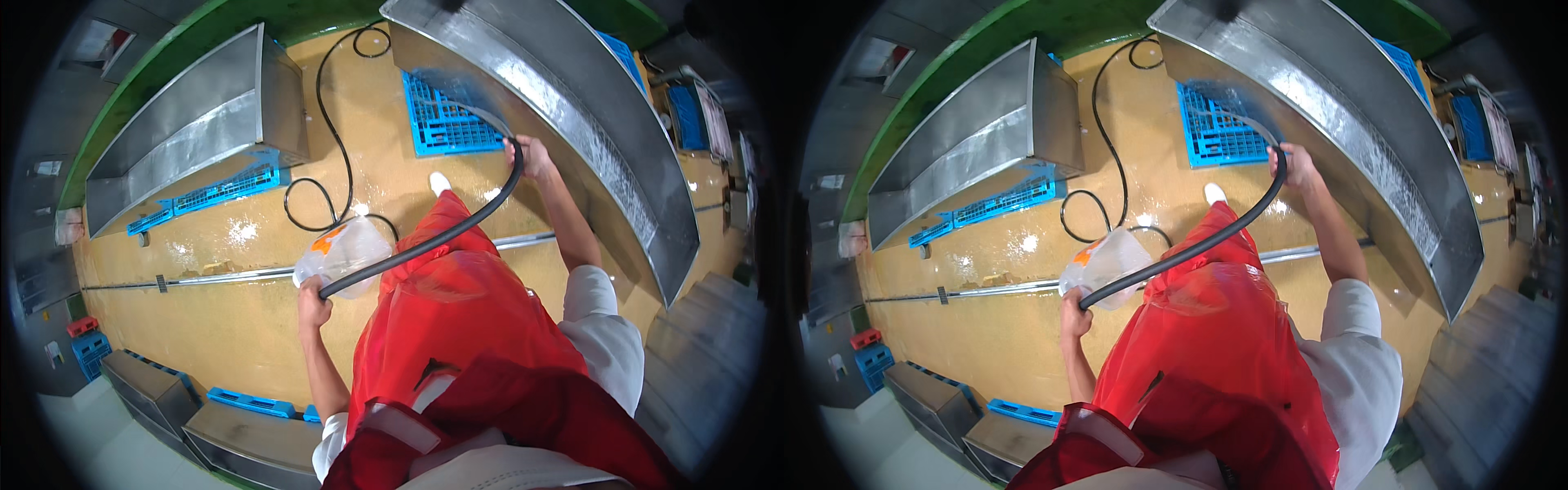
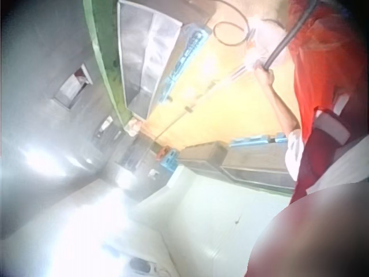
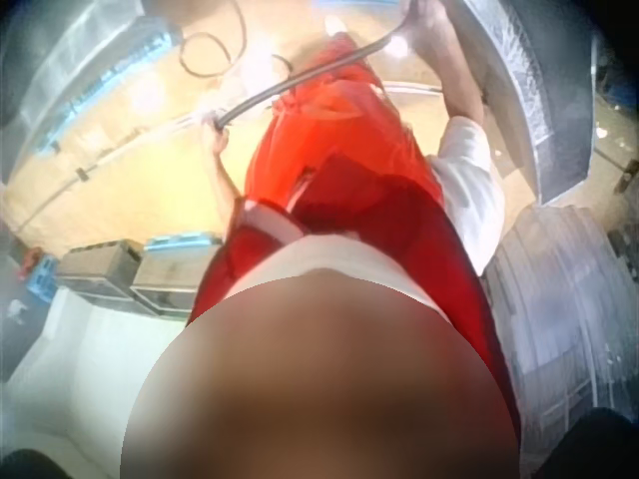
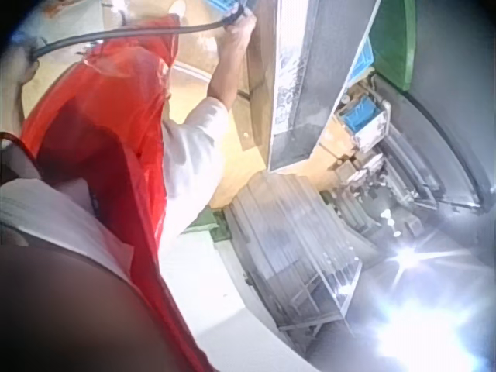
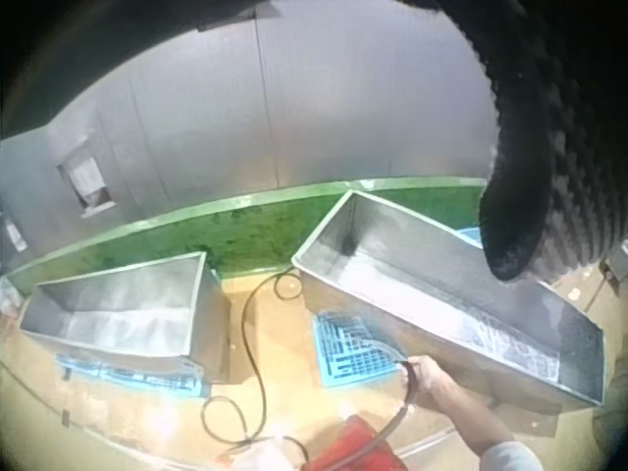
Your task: The person rinses a large stainless steel tray with a hose, then scrubs it with a sponge and cleaning solution, and finally rinses it again. The person handles the tray and cleaning tools throughout the process.
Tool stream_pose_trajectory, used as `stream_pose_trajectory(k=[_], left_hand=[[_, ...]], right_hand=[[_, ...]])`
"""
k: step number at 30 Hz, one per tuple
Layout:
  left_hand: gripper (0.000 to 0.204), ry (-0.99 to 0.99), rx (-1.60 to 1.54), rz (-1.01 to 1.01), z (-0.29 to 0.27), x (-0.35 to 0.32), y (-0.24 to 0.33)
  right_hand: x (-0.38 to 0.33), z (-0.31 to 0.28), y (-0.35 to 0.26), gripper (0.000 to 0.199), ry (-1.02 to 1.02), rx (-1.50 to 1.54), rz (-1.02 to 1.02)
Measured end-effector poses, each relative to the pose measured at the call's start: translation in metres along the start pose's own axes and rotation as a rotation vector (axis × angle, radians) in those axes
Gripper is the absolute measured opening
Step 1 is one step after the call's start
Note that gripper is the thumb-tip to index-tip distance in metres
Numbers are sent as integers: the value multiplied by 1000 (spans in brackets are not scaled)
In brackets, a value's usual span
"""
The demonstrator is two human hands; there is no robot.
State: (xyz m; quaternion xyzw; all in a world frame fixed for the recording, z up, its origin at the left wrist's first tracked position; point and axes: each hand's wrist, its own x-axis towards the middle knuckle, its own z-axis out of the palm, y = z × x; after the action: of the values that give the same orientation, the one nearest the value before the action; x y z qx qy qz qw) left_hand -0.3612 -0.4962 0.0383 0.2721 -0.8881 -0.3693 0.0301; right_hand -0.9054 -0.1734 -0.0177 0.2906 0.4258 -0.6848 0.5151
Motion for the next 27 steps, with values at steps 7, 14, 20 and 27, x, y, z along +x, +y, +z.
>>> stream_pose_trajectory(k=[7, 14, 20, 27], left_hand=[[23, -168, -96, -90, 55, -99, -63], [23, -110, -167, -71, 75, -161, -85], [23, -49, -191, -26, 80, -210, -69], [22, -57, -61, 19, 111, -309, -49]], right_hand=[[-64, 4, 57, 37, 140, -311, -132], [-108, -12, 110, 29, 138, -344, -250], [-126, -47, 180, 28, 17, -338, -241], [-176, -134, 253, 26, -124, -195, -322]])
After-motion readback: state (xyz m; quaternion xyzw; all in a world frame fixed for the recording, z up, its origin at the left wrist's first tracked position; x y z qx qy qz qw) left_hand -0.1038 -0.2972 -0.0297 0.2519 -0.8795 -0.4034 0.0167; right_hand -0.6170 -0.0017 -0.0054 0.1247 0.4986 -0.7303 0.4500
